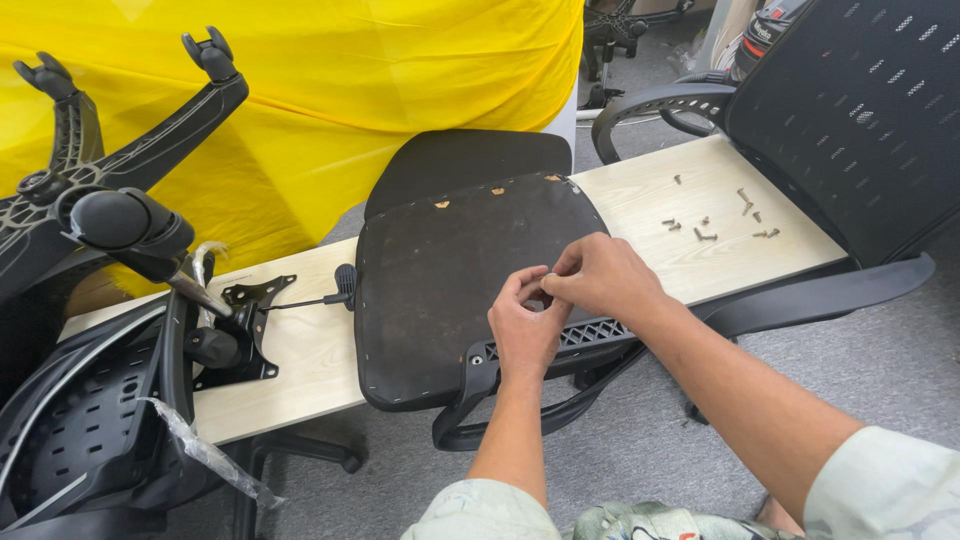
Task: The person attaches a black plastic bracket to the underside of an office chair seat using screws and a screwdriver. They insert screws into the bracket holes and tighten them to secure the bracket to the seat.
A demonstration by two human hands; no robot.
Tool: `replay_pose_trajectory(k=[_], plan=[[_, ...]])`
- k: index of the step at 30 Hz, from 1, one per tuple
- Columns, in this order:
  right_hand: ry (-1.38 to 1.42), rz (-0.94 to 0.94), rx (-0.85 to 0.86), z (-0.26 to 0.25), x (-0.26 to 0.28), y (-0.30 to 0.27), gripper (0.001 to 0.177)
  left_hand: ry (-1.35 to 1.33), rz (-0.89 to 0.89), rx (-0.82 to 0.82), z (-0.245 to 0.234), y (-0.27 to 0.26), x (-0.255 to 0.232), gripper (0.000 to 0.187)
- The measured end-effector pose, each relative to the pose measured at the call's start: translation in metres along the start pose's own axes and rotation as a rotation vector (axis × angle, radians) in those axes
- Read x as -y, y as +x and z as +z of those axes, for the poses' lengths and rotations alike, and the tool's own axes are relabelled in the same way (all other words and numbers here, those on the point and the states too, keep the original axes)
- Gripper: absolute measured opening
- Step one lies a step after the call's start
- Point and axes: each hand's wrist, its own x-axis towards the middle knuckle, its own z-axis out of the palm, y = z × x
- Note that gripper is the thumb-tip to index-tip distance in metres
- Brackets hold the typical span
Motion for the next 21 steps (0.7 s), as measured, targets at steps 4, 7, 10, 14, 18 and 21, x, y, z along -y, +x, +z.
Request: replay_pose_trajectory(k=[4, 7, 10, 14, 18, 21], plan=[[-0.054, 0.021, 0.009, 0.000, 0.006, 0.003, 0.038, -0.003, -0.064, -0.008, -0.002, 0.002, 0.001, 0.048], [-0.107, 0.073, 0.028, 0.002, 0.011, 0.005, 0.041, -0.034, -0.075, -0.028, -0.003, 0.003, 0.004, 0.044], [-0.122, 0.101, 0.043, 0.006, 0.012, 0.007, 0.046, -0.034, -0.109, -0.049, -0.004, 0.006, 0.011, 0.038], [-0.075, 0.031, 0.018, 0.013, 0.008, 0.011, 0.046, -0.004, -0.038, -0.085, -0.006, 0.009, 0.019, 0.035], [-0.021, -0.074, 0.000, 0.018, 0.008, 0.014, 0.041, -0.040, -0.035, -0.050, -0.005, 0.011, 0.019, 0.036], [-0.011, -0.084, 0.006, 0.015, 0.010, 0.013, 0.031, -0.032, -0.138, -0.036, -0.002, 0.011, 0.014, 0.046]])
